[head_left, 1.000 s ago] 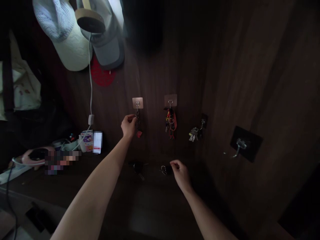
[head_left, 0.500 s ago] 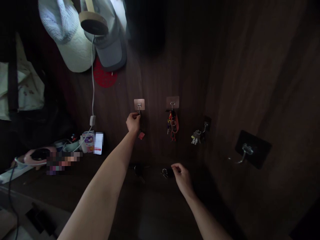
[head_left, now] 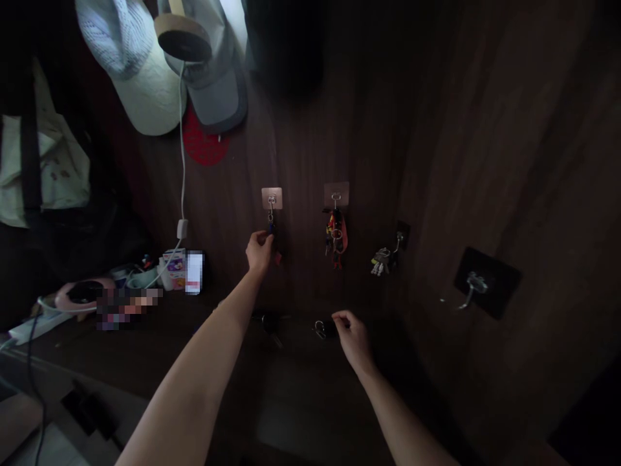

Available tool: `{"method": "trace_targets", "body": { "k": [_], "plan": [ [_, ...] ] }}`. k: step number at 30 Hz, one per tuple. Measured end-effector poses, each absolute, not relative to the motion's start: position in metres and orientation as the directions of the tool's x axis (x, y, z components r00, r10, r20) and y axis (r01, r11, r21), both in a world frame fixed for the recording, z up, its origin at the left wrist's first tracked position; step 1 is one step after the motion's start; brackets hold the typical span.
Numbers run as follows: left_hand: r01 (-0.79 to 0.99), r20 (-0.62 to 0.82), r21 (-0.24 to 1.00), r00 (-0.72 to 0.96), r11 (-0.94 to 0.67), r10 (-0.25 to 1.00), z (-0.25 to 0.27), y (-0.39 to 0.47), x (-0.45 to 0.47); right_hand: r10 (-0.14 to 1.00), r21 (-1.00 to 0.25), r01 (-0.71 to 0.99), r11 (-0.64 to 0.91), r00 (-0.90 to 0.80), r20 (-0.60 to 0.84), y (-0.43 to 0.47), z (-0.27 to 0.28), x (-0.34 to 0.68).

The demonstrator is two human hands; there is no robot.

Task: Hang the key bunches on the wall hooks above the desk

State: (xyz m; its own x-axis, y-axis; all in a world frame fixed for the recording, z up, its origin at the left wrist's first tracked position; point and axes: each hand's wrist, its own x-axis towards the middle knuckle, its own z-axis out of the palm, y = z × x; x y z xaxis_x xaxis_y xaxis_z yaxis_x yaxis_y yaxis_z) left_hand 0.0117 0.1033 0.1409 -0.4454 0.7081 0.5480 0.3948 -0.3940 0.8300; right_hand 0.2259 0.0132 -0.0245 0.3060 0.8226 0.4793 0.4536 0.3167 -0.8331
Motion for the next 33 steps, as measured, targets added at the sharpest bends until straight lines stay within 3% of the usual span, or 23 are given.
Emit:
{"method": "trace_targets", "body": {
  "k": [12,20,28,33],
  "plan": [
    [0.322,0.449,0.882,-0.357,-0.344,0.819,0.034,0.049,-0.015,0.836,-0.829,0.485,0.277,0.303,0.457,0.012,-0.023,0.225],
    [0.467,0.452,0.84,-0.317,-0.278,0.834,0.006,0.022,-0.035,0.827,-0.824,0.486,0.292,0.304,0.473,0.009,-0.021,0.225],
    [0.806,0.408,0.577,-0.142,-0.134,0.902,0.009,0.011,-0.039,0.83,-0.847,0.446,0.29,0.323,0.454,0.009,-0.022,0.226],
    [0.903,0.403,0.421,-0.097,-0.09,0.91,0.012,0.006,-0.033,0.823,-0.843,0.438,0.314,0.318,0.471,0.009,-0.023,0.226]
  ]
}}
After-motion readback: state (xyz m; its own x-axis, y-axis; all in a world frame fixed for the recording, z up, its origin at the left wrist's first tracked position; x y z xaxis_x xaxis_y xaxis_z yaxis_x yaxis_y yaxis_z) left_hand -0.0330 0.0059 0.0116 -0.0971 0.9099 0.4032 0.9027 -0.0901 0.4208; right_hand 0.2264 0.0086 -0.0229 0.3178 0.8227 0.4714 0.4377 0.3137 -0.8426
